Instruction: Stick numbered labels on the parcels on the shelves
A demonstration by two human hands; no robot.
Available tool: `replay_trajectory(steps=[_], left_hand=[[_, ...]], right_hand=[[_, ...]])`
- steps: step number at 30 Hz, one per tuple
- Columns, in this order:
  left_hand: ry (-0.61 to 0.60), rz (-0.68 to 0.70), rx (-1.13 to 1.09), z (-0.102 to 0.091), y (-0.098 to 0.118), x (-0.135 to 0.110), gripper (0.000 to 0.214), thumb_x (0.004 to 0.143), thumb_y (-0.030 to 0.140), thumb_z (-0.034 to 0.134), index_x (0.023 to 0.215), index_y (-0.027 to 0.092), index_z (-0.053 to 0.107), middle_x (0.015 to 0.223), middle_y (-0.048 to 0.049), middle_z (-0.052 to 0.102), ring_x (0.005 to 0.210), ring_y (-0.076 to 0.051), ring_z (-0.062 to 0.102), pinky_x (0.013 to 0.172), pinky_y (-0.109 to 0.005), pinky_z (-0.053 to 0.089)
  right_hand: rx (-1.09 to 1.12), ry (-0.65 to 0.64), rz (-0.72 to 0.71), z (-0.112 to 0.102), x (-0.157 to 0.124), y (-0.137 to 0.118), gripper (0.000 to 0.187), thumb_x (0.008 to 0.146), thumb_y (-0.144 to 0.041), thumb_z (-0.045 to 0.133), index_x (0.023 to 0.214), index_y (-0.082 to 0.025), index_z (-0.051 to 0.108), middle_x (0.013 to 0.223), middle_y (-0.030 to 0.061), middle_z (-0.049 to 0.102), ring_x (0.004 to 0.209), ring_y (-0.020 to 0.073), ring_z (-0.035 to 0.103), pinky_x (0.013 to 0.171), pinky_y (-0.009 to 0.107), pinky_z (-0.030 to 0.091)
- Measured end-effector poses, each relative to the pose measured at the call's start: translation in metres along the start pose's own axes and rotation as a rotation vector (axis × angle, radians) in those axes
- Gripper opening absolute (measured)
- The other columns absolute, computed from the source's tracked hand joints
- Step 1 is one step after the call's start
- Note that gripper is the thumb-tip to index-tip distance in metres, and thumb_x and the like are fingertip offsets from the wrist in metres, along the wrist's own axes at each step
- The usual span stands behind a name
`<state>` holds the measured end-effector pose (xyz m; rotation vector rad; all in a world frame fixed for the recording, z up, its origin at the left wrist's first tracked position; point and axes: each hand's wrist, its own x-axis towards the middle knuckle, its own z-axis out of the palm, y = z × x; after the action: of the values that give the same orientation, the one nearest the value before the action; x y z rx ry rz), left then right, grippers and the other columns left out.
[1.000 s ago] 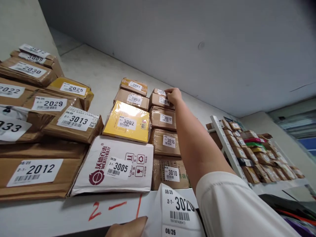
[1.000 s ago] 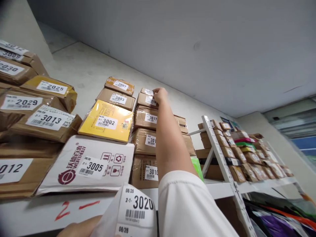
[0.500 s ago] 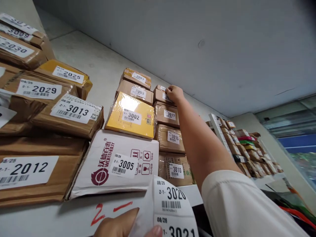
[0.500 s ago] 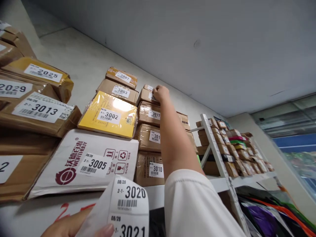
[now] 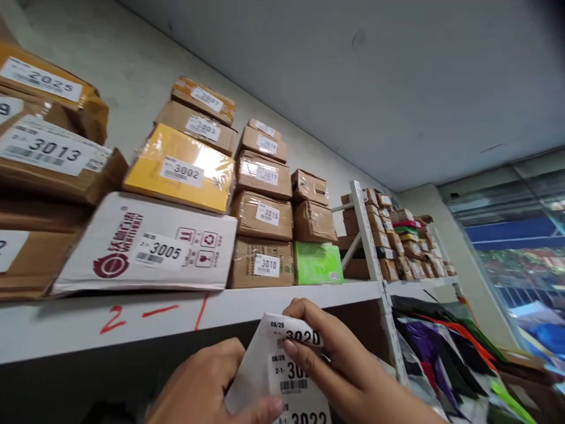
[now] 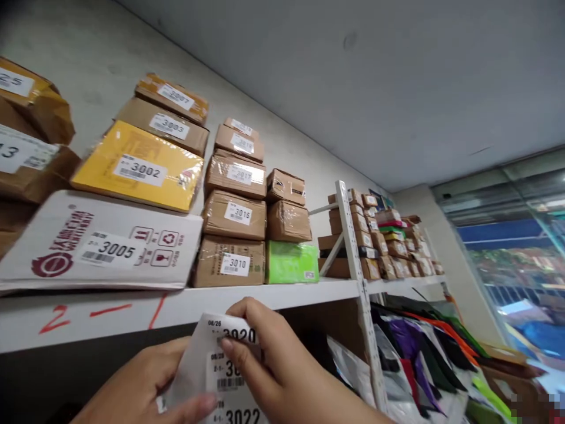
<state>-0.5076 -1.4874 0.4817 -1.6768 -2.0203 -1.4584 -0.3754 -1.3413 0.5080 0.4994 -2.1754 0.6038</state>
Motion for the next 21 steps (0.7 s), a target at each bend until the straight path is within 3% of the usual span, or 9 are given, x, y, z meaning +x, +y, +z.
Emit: replay_trajectory(steps=[3,6,8,11,15,18,21], left_hand=[[0.08,-0.068,-0.031,0.034,0.004,0.009,0.043,0.064,0.038,0.069,0.104,0.022,0.064,0.082,-0.0029,0.066,0.07,-0.018,0.058,0.065,-0.025,0.046],[0.039,-0.074,-0.215,0.066,0.014,0.018,0.032,0.074,0.046,0.059,0.086,0.017,0.066,0.079,-0.0036,0.064,0.076,-0.018,0.056,0.066,-0.024,0.043],[-0.048,-0.1,-0.246,0.083,0.021,0.023,0.037,0.076,0.05,0.056,0.07,0.014,0.064,0.068,-0.0029,0.06,0.066,-0.015,0.051,0.06,-0.024,0.038],[-0.007,-0.105,-0.258,0.104,0.026,0.032,0.034,0.073,0.047,0.06,0.071,0.013,0.064,0.065,-0.0021,0.059,0.061,-0.014,0.046,0.057,-0.024,0.035],[0.217,-0.037,-0.206,0.127,0.022,0.044,0.031,0.072,0.046,0.061,0.072,0.015,0.067,0.077,-0.007,0.065,0.081,-0.024,0.056,0.073,-0.032,0.044],[0.227,-0.016,-0.291,0.137,0.02,0.052,0.028,0.073,0.043,0.062,0.08,0.017,0.067,0.084,-0.0069,0.066,0.088,-0.024,0.058,0.082,-0.033,0.044],[0.206,-0.033,-0.187,0.139,0.021,0.058,0.033,0.078,0.047,0.055,0.071,0.016,0.064,0.073,-0.0046,0.062,0.075,-0.021,0.056,0.07,-0.029,0.042]], right_hand=[[0.089,-0.039,0.125,-0.009,-0.022,0.016,0.02,0.092,-0.041,0.038,0.096,-0.024,0.048,0.087,0.0005,0.055,0.078,0.0125,0.05,0.074,0.027,0.045],[0.184,0.005,0.159,-0.017,-0.036,0.034,0.024,0.092,-0.044,0.037,0.094,-0.022,0.046,0.087,0.0006,0.051,0.077,0.0121,0.046,0.071,0.026,0.042],[0.273,0.096,0.165,-0.021,-0.041,0.048,0.025,0.089,-0.045,0.044,0.09,-0.021,0.048,0.081,-0.0008,0.05,0.071,0.0111,0.045,0.065,0.025,0.04],[0.466,0.18,0.197,-0.029,-0.043,0.069,0.025,0.078,-0.044,0.062,0.081,-0.02,0.054,0.071,-0.0032,0.051,0.062,0.0096,0.044,0.058,0.024,0.037],[0.673,0.245,0.244,-0.04,-0.043,0.093,0.028,0.061,-0.039,0.077,0.074,-0.019,0.061,0.066,-0.0025,0.059,0.058,0.0105,0.051,0.056,0.024,0.042],[0.721,0.314,0.22,-0.044,-0.043,0.107,0.026,0.059,-0.035,0.079,0.073,-0.02,0.064,0.066,-0.0019,0.062,0.058,0.0111,0.053,0.055,0.025,0.043],[0.639,0.403,0.165,-0.044,-0.045,0.12,0.017,0.064,-0.033,0.075,0.073,-0.021,0.067,0.068,-0.0004,0.064,0.062,0.0127,0.055,0.059,0.027,0.043]])
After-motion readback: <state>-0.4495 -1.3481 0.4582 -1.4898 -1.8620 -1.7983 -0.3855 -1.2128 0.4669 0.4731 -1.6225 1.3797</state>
